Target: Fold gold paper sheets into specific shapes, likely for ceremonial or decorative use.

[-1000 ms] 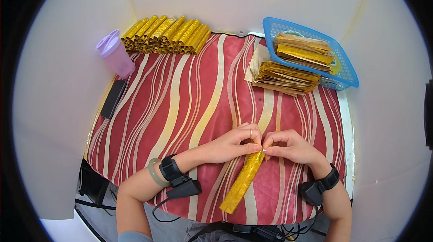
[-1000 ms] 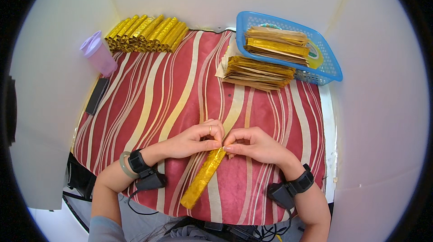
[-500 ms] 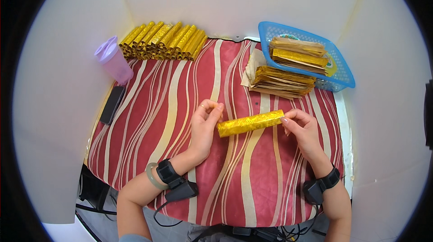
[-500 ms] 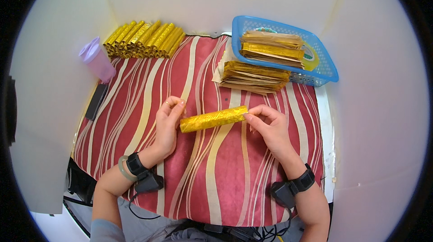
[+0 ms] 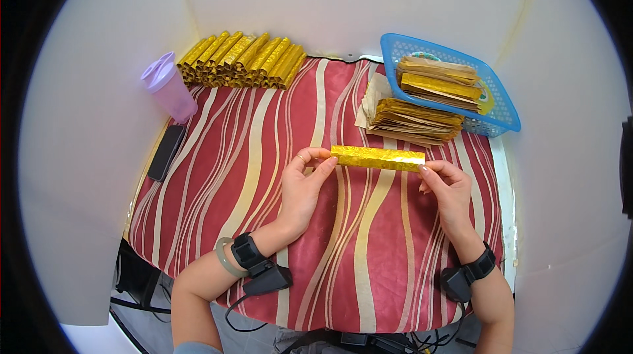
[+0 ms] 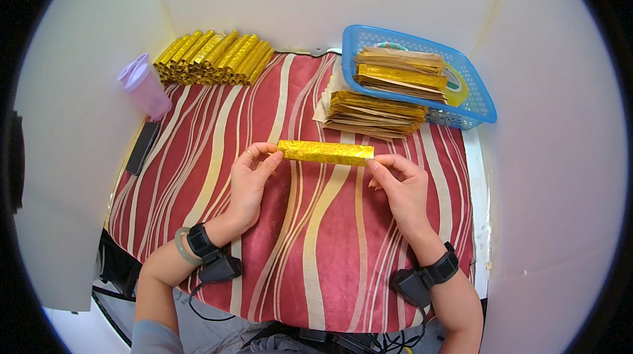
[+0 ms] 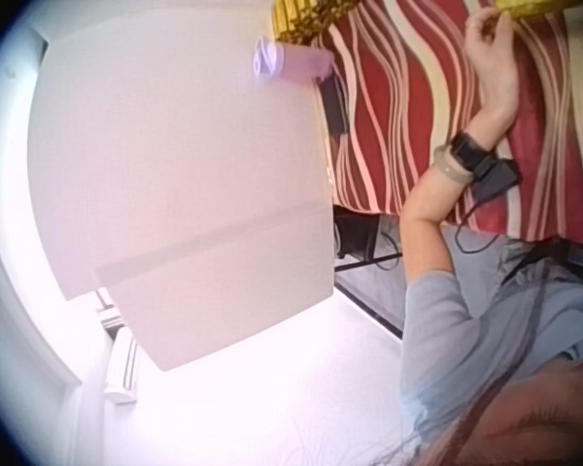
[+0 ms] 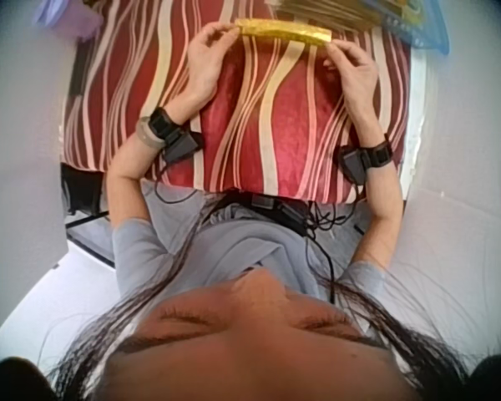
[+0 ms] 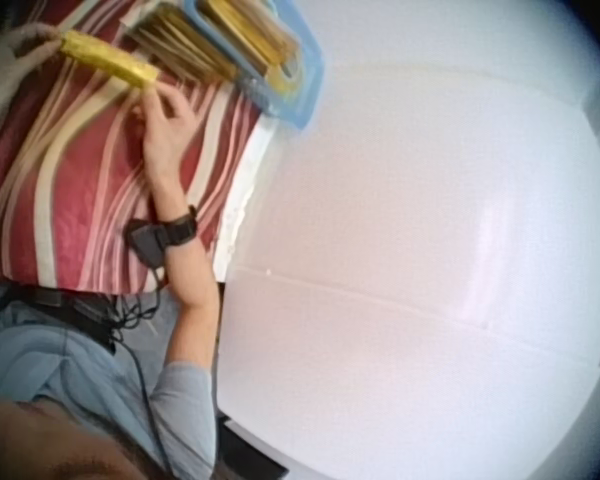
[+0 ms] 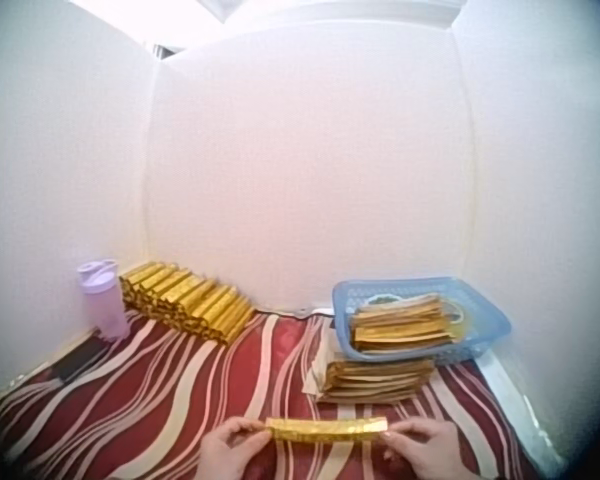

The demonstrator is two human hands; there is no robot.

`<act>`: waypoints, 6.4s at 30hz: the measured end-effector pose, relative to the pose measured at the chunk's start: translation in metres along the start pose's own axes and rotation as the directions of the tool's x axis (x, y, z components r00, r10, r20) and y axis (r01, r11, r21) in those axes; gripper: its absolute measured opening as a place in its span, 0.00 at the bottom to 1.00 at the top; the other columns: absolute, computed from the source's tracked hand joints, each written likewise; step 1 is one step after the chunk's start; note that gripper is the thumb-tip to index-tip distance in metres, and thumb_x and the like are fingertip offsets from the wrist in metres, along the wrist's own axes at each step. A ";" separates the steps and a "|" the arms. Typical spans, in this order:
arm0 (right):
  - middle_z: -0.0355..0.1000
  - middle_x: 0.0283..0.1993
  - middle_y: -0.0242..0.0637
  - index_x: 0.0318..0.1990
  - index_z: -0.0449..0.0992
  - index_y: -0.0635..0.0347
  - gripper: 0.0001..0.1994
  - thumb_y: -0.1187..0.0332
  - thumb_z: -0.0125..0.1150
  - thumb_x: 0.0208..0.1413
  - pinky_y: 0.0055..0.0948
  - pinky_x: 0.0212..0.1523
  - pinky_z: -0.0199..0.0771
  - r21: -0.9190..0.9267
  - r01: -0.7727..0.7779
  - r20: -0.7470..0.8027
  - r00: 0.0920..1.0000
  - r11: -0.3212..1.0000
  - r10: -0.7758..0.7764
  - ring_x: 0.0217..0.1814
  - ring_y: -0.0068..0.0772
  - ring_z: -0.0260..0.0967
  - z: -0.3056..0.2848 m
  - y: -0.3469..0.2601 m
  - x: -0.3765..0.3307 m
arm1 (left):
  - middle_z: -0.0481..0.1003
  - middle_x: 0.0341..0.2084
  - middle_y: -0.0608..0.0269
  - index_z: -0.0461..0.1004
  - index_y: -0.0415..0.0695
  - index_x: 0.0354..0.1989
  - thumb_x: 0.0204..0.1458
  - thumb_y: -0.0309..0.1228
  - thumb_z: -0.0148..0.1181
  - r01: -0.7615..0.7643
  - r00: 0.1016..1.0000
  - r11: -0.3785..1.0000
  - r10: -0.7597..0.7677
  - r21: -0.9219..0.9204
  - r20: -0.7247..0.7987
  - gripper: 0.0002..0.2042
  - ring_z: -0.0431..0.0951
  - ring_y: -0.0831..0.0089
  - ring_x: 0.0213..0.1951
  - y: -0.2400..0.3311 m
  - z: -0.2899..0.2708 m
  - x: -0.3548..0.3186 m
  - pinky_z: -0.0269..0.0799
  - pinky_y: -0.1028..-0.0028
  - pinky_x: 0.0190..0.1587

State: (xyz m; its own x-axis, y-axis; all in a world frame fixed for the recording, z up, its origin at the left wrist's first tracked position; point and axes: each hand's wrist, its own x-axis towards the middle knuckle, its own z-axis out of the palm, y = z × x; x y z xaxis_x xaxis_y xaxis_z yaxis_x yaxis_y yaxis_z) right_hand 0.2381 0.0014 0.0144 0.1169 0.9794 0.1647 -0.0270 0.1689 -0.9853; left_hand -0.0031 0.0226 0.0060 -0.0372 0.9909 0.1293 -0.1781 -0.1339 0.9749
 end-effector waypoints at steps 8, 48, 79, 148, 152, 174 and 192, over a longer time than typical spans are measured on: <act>0.74 0.28 0.25 0.37 0.80 0.63 0.06 0.70 0.63 0.57 0.12 0.26 0.65 -0.031 -0.038 0.059 0.997 0.999 0.040 0.26 0.10 0.68 -0.001 0.002 0.002 | 0.76 0.35 0.67 0.76 0.37 0.41 0.56 0.24 0.61 -0.016 0.999 1.000 0.015 -0.019 -0.044 0.07 0.73 0.86 0.35 -0.003 -0.002 0.002 0.68 0.84 0.39; 0.69 0.41 0.28 0.39 0.73 0.63 0.08 0.67 0.58 0.62 0.20 0.44 0.66 0.039 -0.109 0.671 0.740 0.993 0.055 0.41 0.16 0.64 0.013 -0.003 -0.014 | 0.71 0.35 0.68 0.70 0.41 0.40 0.56 0.26 0.61 0.343 0.616 0.937 -0.174 -0.063 0.769 0.07 0.72 0.81 0.38 0.002 0.000 -0.006 0.70 0.80 0.42; 0.70 0.41 0.33 0.34 0.78 0.64 0.04 0.72 0.62 0.56 0.27 0.50 0.65 0.009 -0.087 0.712 0.700 0.996 0.055 0.46 0.26 0.66 0.011 -0.006 -0.013 | 0.69 0.35 0.69 0.69 0.41 0.39 0.57 0.25 0.59 0.315 0.631 0.942 -0.116 -0.117 0.767 0.06 0.71 0.82 0.39 -0.002 0.000 -0.005 0.68 0.79 0.44; 0.68 0.42 0.34 0.33 0.76 0.64 0.03 0.74 0.59 0.53 0.24 0.50 0.65 -0.105 -0.022 0.770 0.631 0.994 0.095 0.46 0.26 0.66 0.011 0.000 -0.012 | 0.66 0.28 0.71 0.63 0.44 0.28 0.56 0.21 0.58 0.184 0.649 0.983 -0.121 -0.001 0.752 0.09 0.67 0.85 0.33 -0.005 0.006 -0.011 0.65 0.81 0.39; 0.69 0.42 0.34 0.33 0.77 0.64 0.04 0.74 0.59 0.51 0.24 0.50 0.65 -0.111 -0.034 0.755 0.647 0.993 0.107 0.47 0.26 0.66 0.011 0.000 -0.012 | 0.65 0.28 0.71 0.63 0.44 0.28 0.56 0.21 0.58 0.203 0.653 0.979 -0.125 -0.013 0.747 0.09 0.66 0.85 0.33 -0.004 0.007 -0.011 0.65 0.81 0.39; 0.72 0.45 0.34 0.38 0.78 0.66 0.04 0.74 0.61 0.57 0.24 0.50 0.68 -0.044 -0.157 0.745 0.652 0.987 0.137 0.47 0.24 0.68 0.009 -0.001 -0.009 | 0.68 0.28 0.70 0.61 0.47 0.25 0.54 0.22 0.60 0.291 0.683 0.956 -0.174 -0.045 0.710 0.12 0.68 0.82 0.34 0.004 0.003 -0.007 0.64 0.80 0.42; 0.70 0.46 0.33 0.35 0.80 0.63 0.04 0.72 0.65 0.54 0.26 0.54 0.63 -0.055 -0.116 0.765 0.633 0.992 0.116 0.51 0.25 0.65 0.009 -0.002 -0.009 | 0.68 0.28 0.69 0.62 0.46 0.25 0.54 0.23 0.60 0.266 0.662 0.963 -0.155 -0.036 0.733 0.12 0.67 0.82 0.34 0.003 0.007 -0.008 0.63 0.79 0.41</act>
State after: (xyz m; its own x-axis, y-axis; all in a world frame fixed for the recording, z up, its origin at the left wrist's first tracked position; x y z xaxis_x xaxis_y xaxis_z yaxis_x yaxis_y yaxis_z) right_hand 0.2280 -0.0070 0.0157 -0.6886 0.7247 0.0251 0.0141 0.0480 -0.9987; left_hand 0.0037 0.0142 0.0091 0.7242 0.6863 0.0672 -0.2168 0.1341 0.9670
